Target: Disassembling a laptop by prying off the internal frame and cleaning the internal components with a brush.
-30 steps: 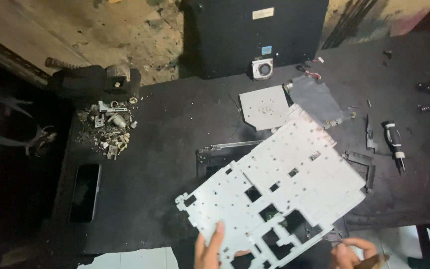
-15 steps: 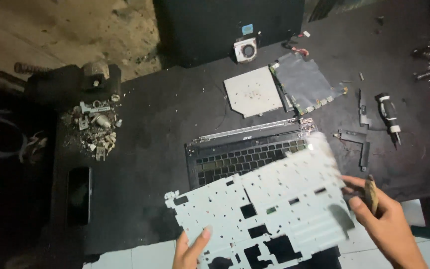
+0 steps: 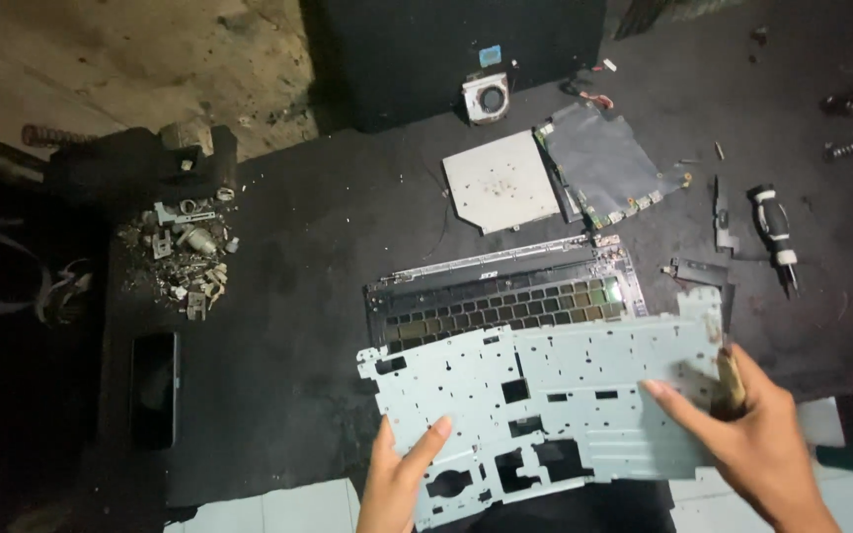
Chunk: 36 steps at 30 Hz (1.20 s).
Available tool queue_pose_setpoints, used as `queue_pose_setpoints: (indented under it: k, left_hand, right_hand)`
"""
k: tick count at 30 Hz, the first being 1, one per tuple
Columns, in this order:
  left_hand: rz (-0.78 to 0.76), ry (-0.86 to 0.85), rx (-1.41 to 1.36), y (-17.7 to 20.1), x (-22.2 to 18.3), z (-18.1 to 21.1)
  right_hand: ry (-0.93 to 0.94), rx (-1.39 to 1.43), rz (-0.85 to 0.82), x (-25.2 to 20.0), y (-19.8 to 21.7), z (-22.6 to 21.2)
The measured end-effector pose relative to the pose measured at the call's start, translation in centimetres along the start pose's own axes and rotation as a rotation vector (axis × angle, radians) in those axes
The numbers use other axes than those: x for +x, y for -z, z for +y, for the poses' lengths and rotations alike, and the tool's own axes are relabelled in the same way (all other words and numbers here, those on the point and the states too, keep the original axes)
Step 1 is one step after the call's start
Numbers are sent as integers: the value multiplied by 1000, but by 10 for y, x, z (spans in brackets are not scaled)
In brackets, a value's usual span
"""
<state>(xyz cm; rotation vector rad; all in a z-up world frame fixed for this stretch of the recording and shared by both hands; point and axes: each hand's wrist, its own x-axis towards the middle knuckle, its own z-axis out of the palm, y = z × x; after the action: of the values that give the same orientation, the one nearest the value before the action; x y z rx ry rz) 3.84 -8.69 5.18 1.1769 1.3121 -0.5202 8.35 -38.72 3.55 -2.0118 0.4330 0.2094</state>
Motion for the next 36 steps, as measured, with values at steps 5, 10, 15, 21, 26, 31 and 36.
queue_pose_setpoints:
  k: [5,10,15,21,26,31,36]
  left_hand:
    - [-9,-19,-13,2,-16,21]
    - [-29,-26,-35,5,-13,13]
    - [-52,-38,-42,-1,-29,17]
    - [-47,-45,-83,18,-3,-1]
    - [-42,-48,-113,18,-10,2]
    - [-44,-52,-130,14,-14,4]
    - [-62,-136,-143,-4,-12,12]
  right_hand:
    - [-6,34,-23,25,5,9]
    - [-12,51,-46,20,4,-13]
    - [-23,76,-56,18,2,-3]
    - [-27,104,-112,23,0,6]
    - [-37,127,-159,30,-1,16]
    - [-46,149,-187,27,0,2]
    - [-84,-24,-87,39,10,25]
